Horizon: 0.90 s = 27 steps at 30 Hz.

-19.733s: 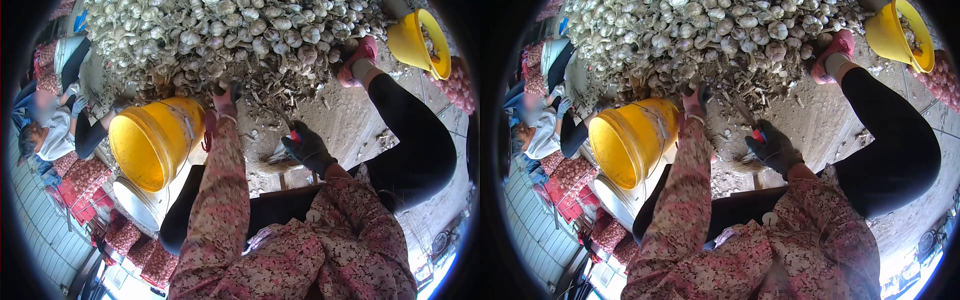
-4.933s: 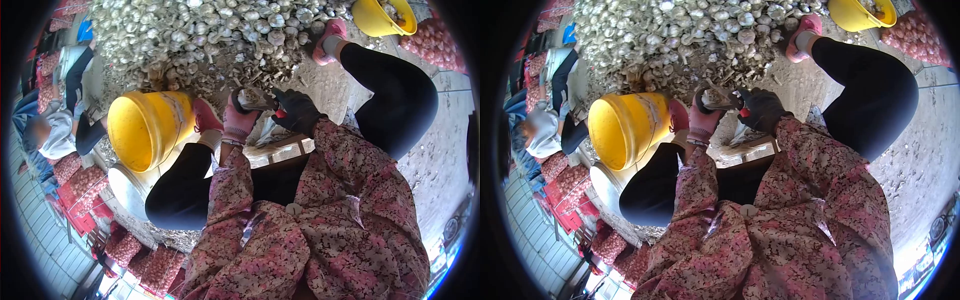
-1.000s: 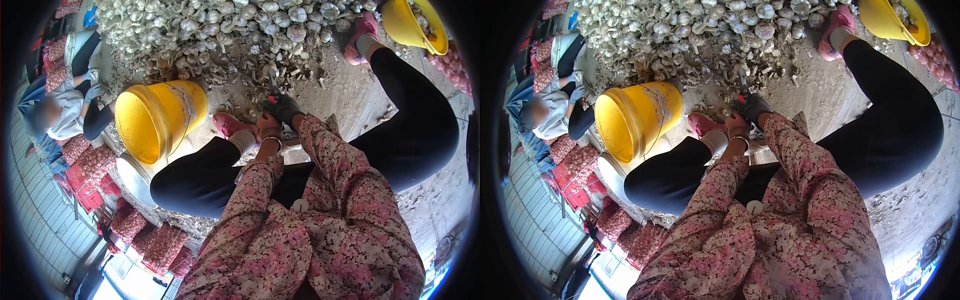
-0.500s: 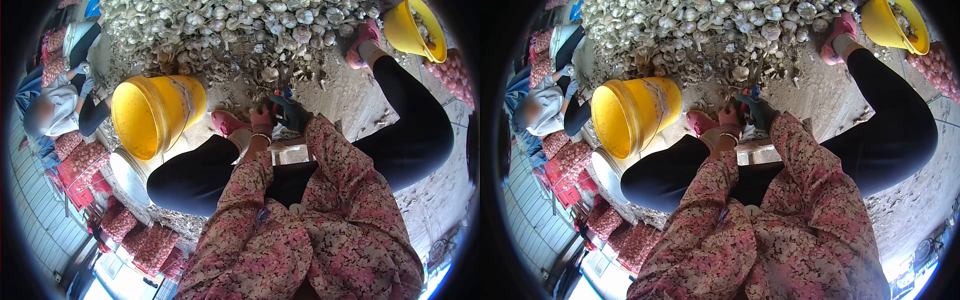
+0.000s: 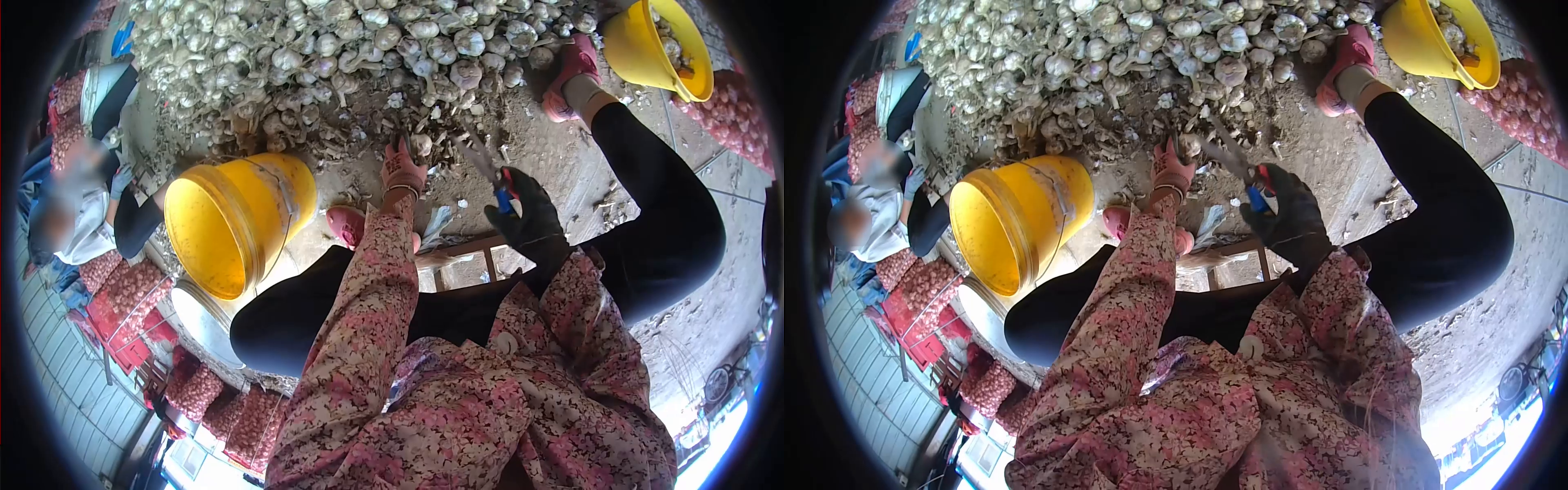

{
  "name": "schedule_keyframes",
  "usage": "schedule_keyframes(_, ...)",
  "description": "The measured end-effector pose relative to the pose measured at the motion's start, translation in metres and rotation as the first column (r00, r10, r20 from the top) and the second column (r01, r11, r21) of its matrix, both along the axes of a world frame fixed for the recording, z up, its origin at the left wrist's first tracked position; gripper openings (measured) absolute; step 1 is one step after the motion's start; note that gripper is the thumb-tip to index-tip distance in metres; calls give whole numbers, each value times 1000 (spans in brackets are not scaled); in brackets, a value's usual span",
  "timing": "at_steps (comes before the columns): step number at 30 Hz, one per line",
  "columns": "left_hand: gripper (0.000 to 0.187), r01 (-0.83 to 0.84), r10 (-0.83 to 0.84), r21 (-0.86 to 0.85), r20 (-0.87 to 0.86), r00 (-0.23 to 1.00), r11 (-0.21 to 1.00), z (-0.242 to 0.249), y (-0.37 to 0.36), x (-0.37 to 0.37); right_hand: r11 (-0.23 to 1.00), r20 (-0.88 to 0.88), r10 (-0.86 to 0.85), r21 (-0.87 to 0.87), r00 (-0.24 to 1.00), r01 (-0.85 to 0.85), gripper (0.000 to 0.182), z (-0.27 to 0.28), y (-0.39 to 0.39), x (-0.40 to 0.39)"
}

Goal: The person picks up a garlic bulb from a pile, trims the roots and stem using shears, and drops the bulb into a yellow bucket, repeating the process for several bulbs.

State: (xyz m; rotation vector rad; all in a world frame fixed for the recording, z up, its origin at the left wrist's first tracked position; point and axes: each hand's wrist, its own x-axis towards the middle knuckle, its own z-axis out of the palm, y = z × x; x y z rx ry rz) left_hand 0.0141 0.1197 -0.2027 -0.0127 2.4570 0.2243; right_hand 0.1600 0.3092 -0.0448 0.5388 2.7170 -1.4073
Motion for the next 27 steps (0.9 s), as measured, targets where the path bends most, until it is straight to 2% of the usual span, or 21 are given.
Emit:
schedule_keyframes(2, 76, -29, 28, 14, 29, 999, 999, -20, -3, -1, 997, 80, 41, 64, 996, -46, 59, 4, 0, 3)
schedule_keyframes(4, 75, -145, 175, 166, -185, 967, 975, -30, -7, 4, 997, 84, 29, 65, 996, -35, 58, 1, -1, 5)
schedule_keyframes(5, 73, -155, 229, 287, -246, 942, 945, -23, -8, 5, 994, 103, 24, 100, 994, -35, 58, -1, -2, 6)
schedule_keyframes(6, 73, -151, 228, 286, -258, 939, 946, -45, -17, 4, 990, 121, 23, 133, 992, -39, 58, -2, -4, 7)
schedule_keyframes(7, 56, -406, 502, 554, -26, 864, 727, -87, -33, 2, 991, 108, 27, 128, 994, -41, 58, -3, -6, 7)
schedule_keyframes(8, 41, -581, 604, 675, 245, 758, 455, -29, -20, 4, 994, 107, 26, 103, 994, -37, 56, -4, -7, 7)
schedule_keyframes(9, 25, -729, 637, 670, 503, 584, 140, 34, -7, 6, 996, 107, 27, 77, 994, -35, 54, -4, -9, 7)
schedule_keyframes(10, 25, -724, 644, 676, 494, 584, 137, 57, -8, 11, 996, 97, 35, 73, 995, -43, 54, -2, -12, 5)
schedule_keyframes(12, 34, -593, 639, 670, 225, 735, 447, 87, -11, 19, 939, -24, 99, 334, 995, -85, 50, 4, -19, 0)
schedule_keyframes(14, 41, -648, 631, 615, 296, 717, 449, 105, -16, 29, 920, -45, 140, 376, 989, -113, 49, 10, -24, -3)
schedule_keyframes(15, 47, -486, 526, 518, 79, 847, 704, 102, -23, 32, 898, -55, 175, 418, 983, -137, 47, 13, -27, -4)
schedule_keyframes(16, 54, -294, 351, 347, -112, 930, 891, 98, -29, 35, 898, -66, 176, 421, 982, -132, 47, 16, -29, -2)
schedule_keyframes(17, 68, -279, 319, 304, -91, 943, 911, 108, -31, 37, 887, -28, 198, 431, 980, -167, 47, 19, -31, 0)
schedule_keyframes(19, 63, -226, 287, 327, -151, 946, 918, 131, -33, 46, 872, 8, 220, 446, 975, -201, 46, 19, -33, 8)
schedule_keyframes(21, 58, -169, 252, 348, -211, 944, 922, 143, -33, 57, 983, 103, 176, 30, 979, -180, 45, 12, -36, 15)
schedule_keyframes(22, 50, -375, 441, 726, 111, 891, 576, 148, -30, 61, 983, 94, 175, 38, 980, -179, 45, 10, -37, 18)
schedule_keyframes(23, 43, -541, 420, 838, 470, 776, 63, 149, -29, 65, 980, 58, 196, -34, 979, -194, 45, 13, -39, 20)
schedule_keyframes(24, 43, -535, 419, 843, 465, 780, 60, 148, -28, 68, 972, 22, 214, -106, 977, -210, 45, 16, -41, 23)
schedule_keyframes(25, 37, -535, 285, 831, 555, 782, -153, 144, -28, 73, 957, 76, 265, -139, 961, -253, 48, 19, -40, 24)
schedule_keyframes(26, 36, -656, 80, 670, 718, 691, -348, 133, -33, 71, 958, 72, 265, -137, 962, -254, 48, 23, -42, 25)
schedule_keyframes(27, 34, -773, -139, 439, 824, 550, -459, 128, -37, 70, 962, 34, 224, -167, 974, -215, 51, 26, -46, 26)
